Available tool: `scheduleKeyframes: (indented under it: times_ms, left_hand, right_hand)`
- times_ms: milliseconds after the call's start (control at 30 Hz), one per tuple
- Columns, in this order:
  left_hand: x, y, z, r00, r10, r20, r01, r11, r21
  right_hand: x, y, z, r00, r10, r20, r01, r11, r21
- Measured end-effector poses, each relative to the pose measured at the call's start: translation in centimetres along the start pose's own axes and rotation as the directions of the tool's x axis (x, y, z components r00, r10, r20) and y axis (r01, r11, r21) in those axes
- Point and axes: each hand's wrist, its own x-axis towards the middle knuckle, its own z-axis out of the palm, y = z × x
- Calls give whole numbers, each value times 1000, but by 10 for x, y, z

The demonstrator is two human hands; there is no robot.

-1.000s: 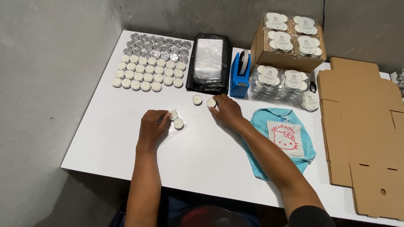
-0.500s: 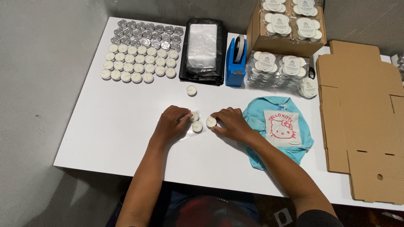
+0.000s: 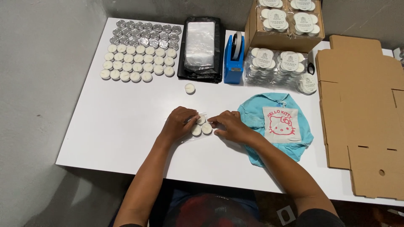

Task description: Cleaning small tealight candles by wiping them with a cloth and then packaging them into plastic bags.

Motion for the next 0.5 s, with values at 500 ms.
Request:
scheduleKeyframes:
  times_ms: [500]
  left_hand:
    - [-32, -9, -35, 988, -156, 16, 152, 976, 154]
  right_hand:
    - [94, 33, -18, 966, 81, -246, -119, 982, -145]
